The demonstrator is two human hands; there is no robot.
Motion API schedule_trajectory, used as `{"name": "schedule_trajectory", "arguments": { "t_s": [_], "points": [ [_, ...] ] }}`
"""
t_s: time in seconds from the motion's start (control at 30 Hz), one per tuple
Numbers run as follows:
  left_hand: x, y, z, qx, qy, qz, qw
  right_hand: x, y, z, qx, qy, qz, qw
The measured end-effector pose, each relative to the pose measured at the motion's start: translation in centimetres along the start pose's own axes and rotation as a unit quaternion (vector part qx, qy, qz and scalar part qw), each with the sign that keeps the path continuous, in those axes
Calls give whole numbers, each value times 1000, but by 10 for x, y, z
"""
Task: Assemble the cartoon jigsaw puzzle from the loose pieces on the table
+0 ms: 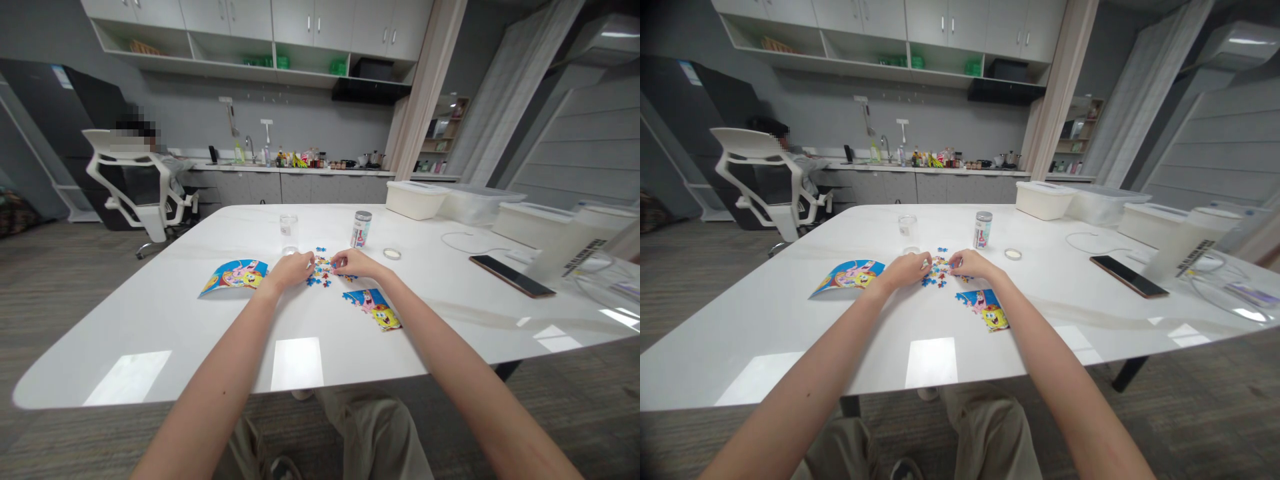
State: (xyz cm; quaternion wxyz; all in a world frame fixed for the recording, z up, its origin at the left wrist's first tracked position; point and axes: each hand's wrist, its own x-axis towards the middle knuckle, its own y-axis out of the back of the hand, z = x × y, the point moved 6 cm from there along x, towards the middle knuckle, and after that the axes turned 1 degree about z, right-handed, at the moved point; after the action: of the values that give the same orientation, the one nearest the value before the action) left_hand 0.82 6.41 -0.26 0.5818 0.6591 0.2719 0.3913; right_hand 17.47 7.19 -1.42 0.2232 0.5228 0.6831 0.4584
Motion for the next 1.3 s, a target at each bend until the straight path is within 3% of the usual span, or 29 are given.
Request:
{"name": "schedule_trajectory", "arguments": {
  "t_s": [0.67, 1.0, 1.3],
  "points": [
    [1, -2, -2, 2, 9, -6, 1000, -1, 5, 7, -64, -6, 32, 997],
    [-2, 3, -28, 38, 71, -23, 997, -1, 4, 13, -102, 3, 57, 993],
    [1, -2, -26, 27, 35, -37, 998, -1, 0, 5, -88, 23, 39, 995]
  ]
}}
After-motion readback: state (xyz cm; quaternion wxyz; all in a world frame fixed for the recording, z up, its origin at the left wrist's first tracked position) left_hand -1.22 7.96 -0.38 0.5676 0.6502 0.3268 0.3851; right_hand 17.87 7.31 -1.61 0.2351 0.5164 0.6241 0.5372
